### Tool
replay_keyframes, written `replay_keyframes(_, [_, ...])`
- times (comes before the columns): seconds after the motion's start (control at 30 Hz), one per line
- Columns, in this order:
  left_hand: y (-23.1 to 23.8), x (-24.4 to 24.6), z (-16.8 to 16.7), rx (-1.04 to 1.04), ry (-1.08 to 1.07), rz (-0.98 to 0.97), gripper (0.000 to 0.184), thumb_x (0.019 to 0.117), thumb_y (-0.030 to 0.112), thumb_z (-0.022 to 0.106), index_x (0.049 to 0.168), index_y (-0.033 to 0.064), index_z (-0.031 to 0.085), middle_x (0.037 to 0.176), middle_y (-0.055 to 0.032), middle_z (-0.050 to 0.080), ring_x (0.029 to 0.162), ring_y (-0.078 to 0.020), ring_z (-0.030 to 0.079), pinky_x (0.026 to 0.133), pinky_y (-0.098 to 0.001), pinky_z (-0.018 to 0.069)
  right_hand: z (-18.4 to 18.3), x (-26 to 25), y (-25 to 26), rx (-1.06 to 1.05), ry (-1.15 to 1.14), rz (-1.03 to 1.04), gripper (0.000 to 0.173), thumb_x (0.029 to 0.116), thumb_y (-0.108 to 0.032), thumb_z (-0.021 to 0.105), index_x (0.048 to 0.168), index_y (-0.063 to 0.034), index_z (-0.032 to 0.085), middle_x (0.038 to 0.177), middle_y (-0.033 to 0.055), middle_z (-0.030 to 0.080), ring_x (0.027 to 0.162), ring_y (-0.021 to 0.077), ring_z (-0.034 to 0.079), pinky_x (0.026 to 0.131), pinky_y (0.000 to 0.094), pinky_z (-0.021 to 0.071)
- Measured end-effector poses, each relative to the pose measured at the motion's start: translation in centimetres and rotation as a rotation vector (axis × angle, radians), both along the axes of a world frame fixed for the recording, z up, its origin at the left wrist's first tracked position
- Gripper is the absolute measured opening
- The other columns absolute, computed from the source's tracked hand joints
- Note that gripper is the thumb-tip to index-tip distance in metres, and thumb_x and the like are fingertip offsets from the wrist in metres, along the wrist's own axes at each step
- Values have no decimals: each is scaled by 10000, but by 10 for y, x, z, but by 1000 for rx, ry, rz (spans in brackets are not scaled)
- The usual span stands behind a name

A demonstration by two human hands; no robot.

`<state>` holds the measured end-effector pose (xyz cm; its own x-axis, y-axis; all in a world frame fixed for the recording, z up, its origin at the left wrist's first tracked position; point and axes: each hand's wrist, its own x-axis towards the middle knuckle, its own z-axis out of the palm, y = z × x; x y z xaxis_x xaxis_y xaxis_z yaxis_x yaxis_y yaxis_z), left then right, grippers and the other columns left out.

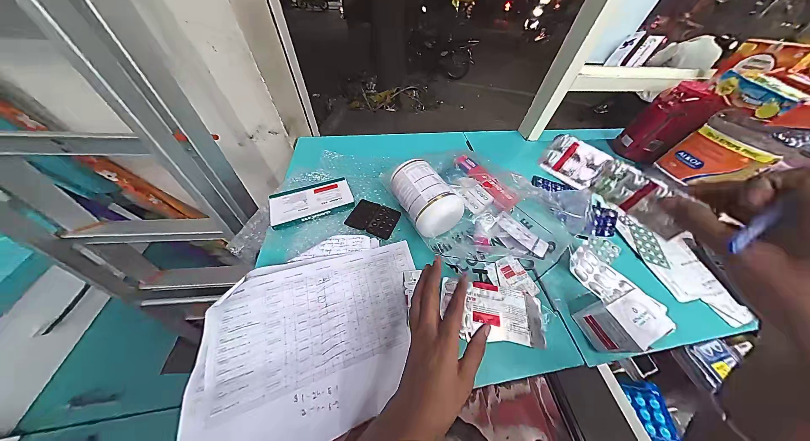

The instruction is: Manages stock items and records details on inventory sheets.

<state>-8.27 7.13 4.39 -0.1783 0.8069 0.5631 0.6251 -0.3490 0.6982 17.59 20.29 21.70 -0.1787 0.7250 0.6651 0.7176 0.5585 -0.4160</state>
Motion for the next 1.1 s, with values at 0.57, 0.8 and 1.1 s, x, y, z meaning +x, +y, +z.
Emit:
replay_keyframes(0.57, [-94, -115, -25, -49, 357, 266, 302, 1003, 333, 601, 1191, 147, 746, 1340, -88, 677, 1324, -266, 576, 1082, -449, 441, -127, -239, -51, -122, -101, 412, 206, 922, -130, 652, 885, 62, 585, 807, 189, 668, 665, 235, 627, 577, 372, 494])
replay_keyframes(0.8, [-125, -149, -43, -389, 387, 28, 483, 967, 366, 658, 1349, 72, 654, 1507, -159, 536, 1447, -352, 448, 1175, -511, 376, -132, -311, -34, -140, -72, 467, 297, 976, -226, 665, 950, 56, 578, 1084, 249, 700, 904, 313, 690, 760, 477, 535])
replay_keyframes(1.1, [-127, -161, -52, -355, 451, -74, 549, 973, 418, 625, 1414, 92, 603, 1546, -144, 497, 1460, -334, 431, 1172, -462, 385, -205, -281, -128, -676, 421, 688, 492, 1107, -367, 349, 1266, -3, 638, 999, -46, 731, 880, 62, 711, 804, 253, 616])
